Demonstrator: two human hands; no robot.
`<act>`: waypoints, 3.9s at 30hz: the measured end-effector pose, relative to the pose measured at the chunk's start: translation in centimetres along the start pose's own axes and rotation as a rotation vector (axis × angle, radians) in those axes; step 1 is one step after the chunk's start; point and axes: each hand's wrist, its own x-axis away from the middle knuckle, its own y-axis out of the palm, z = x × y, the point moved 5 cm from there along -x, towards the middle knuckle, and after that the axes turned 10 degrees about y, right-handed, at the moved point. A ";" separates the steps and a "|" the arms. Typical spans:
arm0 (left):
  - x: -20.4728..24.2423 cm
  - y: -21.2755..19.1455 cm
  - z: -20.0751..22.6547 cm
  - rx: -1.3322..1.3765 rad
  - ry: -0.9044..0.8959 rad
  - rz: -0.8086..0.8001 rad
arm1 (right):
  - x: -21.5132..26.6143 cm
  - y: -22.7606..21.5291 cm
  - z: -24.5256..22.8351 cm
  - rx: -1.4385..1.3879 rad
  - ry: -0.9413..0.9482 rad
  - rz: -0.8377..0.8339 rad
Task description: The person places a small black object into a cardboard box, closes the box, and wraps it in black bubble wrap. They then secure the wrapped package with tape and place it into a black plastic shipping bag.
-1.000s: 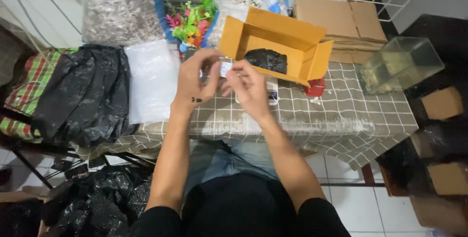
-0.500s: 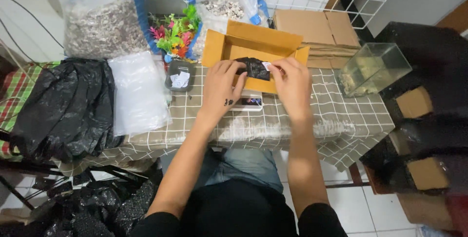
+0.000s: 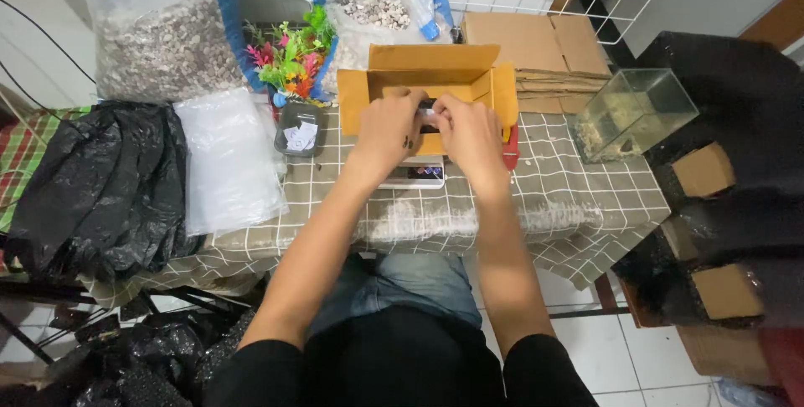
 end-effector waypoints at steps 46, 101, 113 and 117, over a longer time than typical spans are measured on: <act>8.2 -3.8 -3.4 0.082 0.372 0.521 | 0.9 4.2 6.7 -1.347 0.071 0.044; 3.6 3.7 3.6 -0.285 0.404 0.264 | 1.7 2.0 7.1 -1.162 -0.007 0.208; -1.3 10.0 9.8 0.330 0.811 0.280 | 3.5 4.2 20.1 -0.587 0.165 0.463; -3.8 16.8 9.9 0.386 0.723 0.133 | 2.5 5.1 22.2 -0.477 0.099 0.462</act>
